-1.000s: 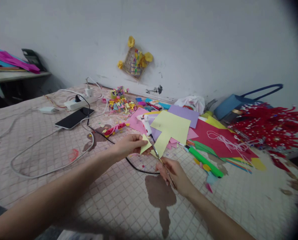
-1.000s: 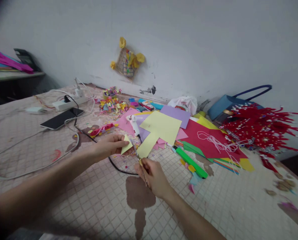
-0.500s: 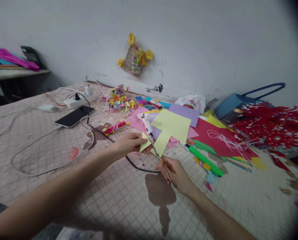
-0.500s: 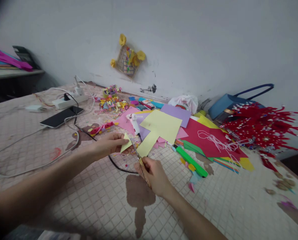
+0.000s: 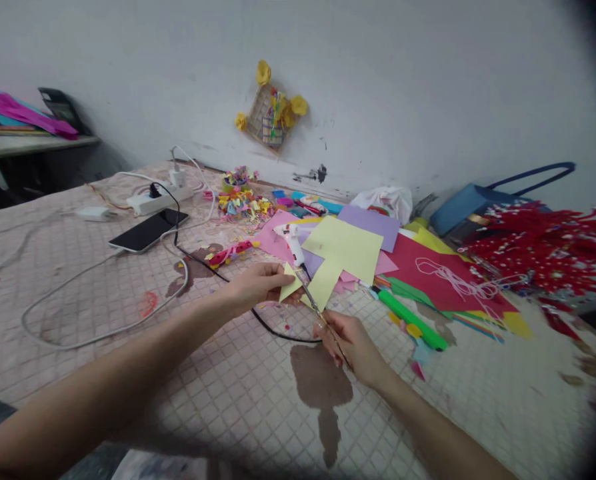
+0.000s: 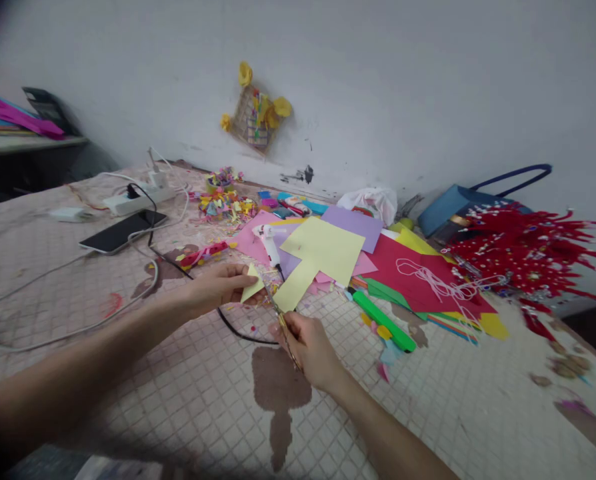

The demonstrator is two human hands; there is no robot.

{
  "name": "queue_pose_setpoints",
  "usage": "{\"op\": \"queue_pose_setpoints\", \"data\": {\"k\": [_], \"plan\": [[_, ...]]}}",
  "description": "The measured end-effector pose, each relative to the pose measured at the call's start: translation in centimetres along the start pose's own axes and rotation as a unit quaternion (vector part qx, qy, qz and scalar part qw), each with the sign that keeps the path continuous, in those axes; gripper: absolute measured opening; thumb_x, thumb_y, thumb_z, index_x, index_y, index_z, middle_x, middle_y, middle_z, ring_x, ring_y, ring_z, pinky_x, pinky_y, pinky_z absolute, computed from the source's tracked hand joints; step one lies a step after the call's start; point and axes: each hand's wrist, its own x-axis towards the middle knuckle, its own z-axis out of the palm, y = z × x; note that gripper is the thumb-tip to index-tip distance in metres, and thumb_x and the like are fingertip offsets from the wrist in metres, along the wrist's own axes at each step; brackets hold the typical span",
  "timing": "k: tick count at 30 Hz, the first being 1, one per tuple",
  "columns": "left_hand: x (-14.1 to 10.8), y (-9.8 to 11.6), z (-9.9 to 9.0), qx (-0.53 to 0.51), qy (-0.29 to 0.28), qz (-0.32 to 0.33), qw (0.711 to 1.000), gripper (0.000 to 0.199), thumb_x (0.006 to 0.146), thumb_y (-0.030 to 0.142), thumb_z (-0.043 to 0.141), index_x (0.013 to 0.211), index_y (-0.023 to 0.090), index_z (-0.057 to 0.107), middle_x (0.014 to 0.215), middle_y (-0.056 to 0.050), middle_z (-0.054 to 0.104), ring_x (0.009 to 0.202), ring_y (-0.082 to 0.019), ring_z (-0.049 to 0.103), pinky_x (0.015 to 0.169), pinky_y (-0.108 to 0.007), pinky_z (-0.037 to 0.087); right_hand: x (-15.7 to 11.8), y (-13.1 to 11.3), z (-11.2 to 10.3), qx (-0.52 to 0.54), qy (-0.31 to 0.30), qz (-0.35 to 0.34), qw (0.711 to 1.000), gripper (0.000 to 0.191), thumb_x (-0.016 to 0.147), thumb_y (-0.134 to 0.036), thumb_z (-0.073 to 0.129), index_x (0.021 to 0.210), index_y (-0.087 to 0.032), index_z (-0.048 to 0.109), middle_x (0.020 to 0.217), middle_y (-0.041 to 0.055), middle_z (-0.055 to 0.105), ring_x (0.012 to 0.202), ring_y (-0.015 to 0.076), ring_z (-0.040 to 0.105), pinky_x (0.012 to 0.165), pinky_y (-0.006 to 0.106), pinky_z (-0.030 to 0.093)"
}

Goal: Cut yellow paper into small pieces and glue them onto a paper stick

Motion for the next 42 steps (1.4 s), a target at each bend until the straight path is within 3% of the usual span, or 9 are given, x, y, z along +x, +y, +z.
{"op": "queue_pose_setpoints", "data": {"k": [21,27,30,34,42], "plan": [[0.1,0.2,0.1,0.011,0.011,-0.002,1.0,0.02,0.076,0.026,0.06,0.065,0.011,0.051,0.066,-0.005,0.064,0.059,-0.009,0.057,0.061,-0.023,0.043,-0.1,0.0,0.1,0.016,-0.004,0.022,1.0,0.037,0.083,-0.049,0.043,0.062,-0.018,0.043,0.044,-0.0078,0.037,0.034,0.0063,0.035,0.034,0.018,0.026],[0.0,0.5,0.3,-0.018,0.02,-0.021,0.999,0.022,0.072,0.024,0.065,0.062,0.011,0.05,0.064,-0.004,0.064,0.061,-0.01,0.059,0.065,-0.024,0.044,-0.1,-0.1,0.0,0.051,-0.009,0.003,0.999,0.036,0.084,-0.05,0.041,0.072,-0.017,0.049,0.048,-0.0071,0.038,0.039,0.0069,0.036,0.037,0.019,0.028],[-0.2,0.7,0.6,-0.032,0.005,-0.039,0.999,0.018,0.07,0.023,0.066,0.066,0.01,0.055,0.069,-0.006,0.066,0.066,-0.012,0.061,0.069,-0.025,0.045,-0.2,-0.2,-0.1,0.071,-0.03,-0.022,0.997,0.036,0.086,-0.049,0.039,0.078,-0.016,0.051,0.05,-0.0063,0.039,0.044,0.0077,0.038,0.043,0.019,0.032],[-0.4,0.7,0.8,-0.032,-0.02,-0.06,0.997,0.017,0.071,0.023,0.066,0.074,0.008,0.06,0.077,-0.008,0.067,0.067,-0.011,0.061,0.068,-0.023,0.045,-0.2,-0.1,-0.2,0.1,-0.048,-0.007,0.994,0.039,0.086,-0.051,0.037,0.079,-0.015,0.051,0.049,-0.0066,0.039,0.04,0.007,0.036,0.039,0.019,0.03],[-0.4,0.3,1.1,-0.028,-0.029,-0.063,0.997,0.016,0.071,0.023,0.066,0.069,0.008,0.059,0.07,-0.007,0.066,0.063,-0.01,0.059,0.063,-0.022,0.043,-0.3,-0.9,0.4,0.092,-0.033,0.018,0.995,0.044,0.081,-0.058,0.04,0.07,-0.015,0.049,0.046,-0.0076,0.037,0.037,0.005,0.033,0.037,0.018,0.028]]}}
